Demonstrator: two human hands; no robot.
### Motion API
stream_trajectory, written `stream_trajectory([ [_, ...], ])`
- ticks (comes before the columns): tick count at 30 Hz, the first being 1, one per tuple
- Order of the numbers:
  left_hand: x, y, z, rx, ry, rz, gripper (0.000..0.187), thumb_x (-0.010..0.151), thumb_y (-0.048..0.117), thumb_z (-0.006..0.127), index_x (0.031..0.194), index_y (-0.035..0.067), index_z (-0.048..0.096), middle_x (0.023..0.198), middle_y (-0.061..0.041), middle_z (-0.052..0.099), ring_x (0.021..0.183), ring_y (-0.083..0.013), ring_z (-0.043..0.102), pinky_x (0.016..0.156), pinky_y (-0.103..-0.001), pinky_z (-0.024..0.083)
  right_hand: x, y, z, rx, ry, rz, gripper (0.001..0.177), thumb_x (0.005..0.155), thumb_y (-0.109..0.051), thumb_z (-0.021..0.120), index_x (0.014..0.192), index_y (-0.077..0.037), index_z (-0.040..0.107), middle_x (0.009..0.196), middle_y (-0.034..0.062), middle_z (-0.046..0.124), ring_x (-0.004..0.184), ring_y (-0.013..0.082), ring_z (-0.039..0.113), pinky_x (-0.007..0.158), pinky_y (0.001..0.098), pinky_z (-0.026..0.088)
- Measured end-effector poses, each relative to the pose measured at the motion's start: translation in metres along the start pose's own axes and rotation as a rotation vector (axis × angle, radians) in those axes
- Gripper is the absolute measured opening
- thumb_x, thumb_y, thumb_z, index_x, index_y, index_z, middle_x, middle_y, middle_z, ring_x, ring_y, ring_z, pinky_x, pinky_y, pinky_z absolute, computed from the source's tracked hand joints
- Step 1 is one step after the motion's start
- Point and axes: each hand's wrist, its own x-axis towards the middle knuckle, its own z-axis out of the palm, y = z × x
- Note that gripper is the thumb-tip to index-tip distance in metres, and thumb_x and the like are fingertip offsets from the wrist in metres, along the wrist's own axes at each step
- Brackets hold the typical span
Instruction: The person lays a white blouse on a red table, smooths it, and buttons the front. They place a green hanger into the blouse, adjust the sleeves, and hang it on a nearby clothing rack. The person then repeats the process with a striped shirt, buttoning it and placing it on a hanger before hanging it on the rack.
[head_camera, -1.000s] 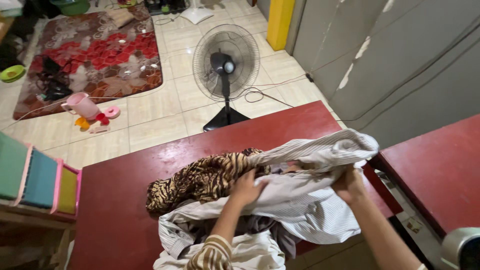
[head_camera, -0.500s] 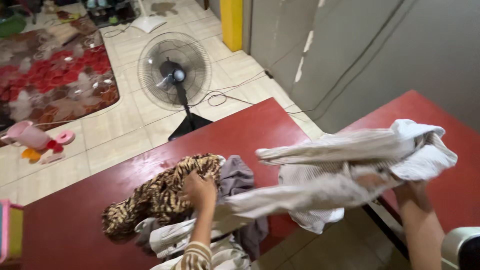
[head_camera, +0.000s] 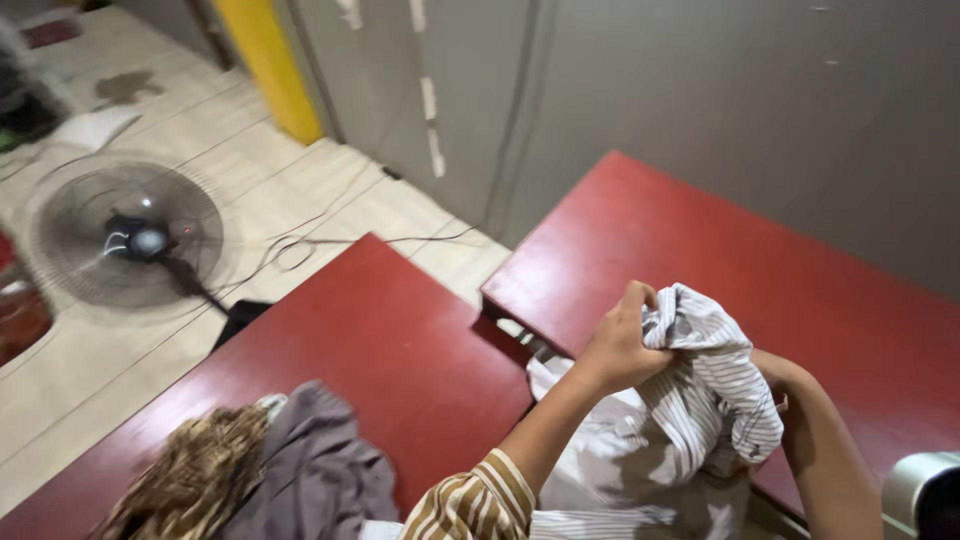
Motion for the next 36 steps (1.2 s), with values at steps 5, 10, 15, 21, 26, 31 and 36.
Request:
stream_trajectory([
  [5, 0.042, 0.027, 0.064, 0.049, 0.011, 0.085, 0.037, 0.080, 0.015, 0.068, 0.117, 0.017, 0.072, 0.094, -0.015, 0.075, 0.092, -0.0374, 0.073, 0.075, -0.046, 0.056, -0.009, 0.042, -0.070, 0.228, 0.001, 0.104, 0.081, 0.077, -0.042, 0.078, 0.138, 0.000, 0.044, 0.130, 0.0163, 0.050, 0.118, 0.0272, 0.049, 0.101, 0.0406, 0.043],
  [10, 0.085, 0.059, 0.105, -0.022, 0.188, 0.040, 0.016, 0.081, 0.022, 0.076, 0.091, 0.010, 0.072, 0.073, -0.013, 0.070, 0.069, -0.0345, 0.069, 0.061, -0.044, 0.053, -0.012, 0.050, -0.114, 0.376, -0.037, 0.045, 0.106, 0.065, -0.051, 0.085, 0.144, -0.001, 0.034, 0.138, 0.0185, 0.042, 0.128, 0.0306, 0.042, 0.106, 0.0443, 0.039],
  [15, 0.124, 0.072, 0.153, -0.119, 0.252, 0.036, 0.018, 0.087, 0.023, 0.075, 0.082, 0.007, 0.070, 0.067, -0.014, 0.066, 0.060, -0.0295, 0.066, 0.057, -0.040, 0.049, -0.040, 0.093, -0.130, 0.197, 0.007, -0.150, 0.131, 0.054, -0.059, 0.092, 0.150, -0.001, 0.025, 0.147, 0.0208, 0.034, 0.137, 0.0341, 0.036, 0.111, 0.0481, 0.035],
  [21, 0.170, 0.071, 0.201, -0.243, 0.140, 0.045, 0.023, 0.090, 0.024, 0.075, 0.080, 0.004, 0.067, 0.062, -0.014, 0.063, 0.055, -0.0261, 0.058, 0.054, -0.039, 0.047, -0.062, 0.199, -0.089, -0.303, 0.493, -0.073, 0.050, 0.087, -0.025, 0.071, 0.132, -0.004, 0.062, 0.132, 0.0161, 0.062, 0.122, 0.0314, 0.063, 0.102, 0.0385, 0.051],
  [26, 0.228, 0.022, 0.193, -0.011, -0.139, 0.203, 0.015, 0.083, 0.008, 0.071, 0.095, 0.005, 0.063, 0.079, -0.016, 0.068, 0.074, -0.0361, 0.067, 0.063, -0.040, 0.049, -0.050, 0.225, -0.210, -0.806, 0.748, -0.076, 0.015, 0.091, -0.012, 0.071, 0.106, -0.012, 0.073, 0.111, 0.0046, 0.070, 0.099, 0.0290, 0.068, 0.092, 0.0396, 0.053],
  [31, 0.269, -0.044, 0.198, 0.259, -0.438, 0.239, 0.037, 0.072, -0.002, 0.065, 0.106, 0.011, 0.062, 0.101, -0.011, 0.069, 0.096, -0.0381, 0.065, 0.071, -0.047, 0.051, -0.049, 0.210, -0.297, -0.845, 0.677, 0.551, 0.034, 0.081, -0.015, 0.070, 0.112, -0.026, 0.078, 0.115, 0.0060, 0.068, 0.104, 0.0318, 0.069, 0.086, 0.0447, 0.055],
  [36, 0.303, -0.133, 0.215, 0.528, -0.371, 0.299, 0.035, 0.076, -0.004, 0.059, 0.105, 0.015, 0.064, 0.105, -0.007, 0.067, 0.106, -0.0331, 0.065, 0.073, -0.050, 0.054, -0.048, 0.250, -0.351, -0.972, 0.695, 0.597, 0.033, 0.087, -0.020, 0.066, 0.117, -0.022, 0.078, 0.108, 0.0121, 0.073, 0.099, 0.0346, 0.070, 0.084, 0.0456, 0.056],
])
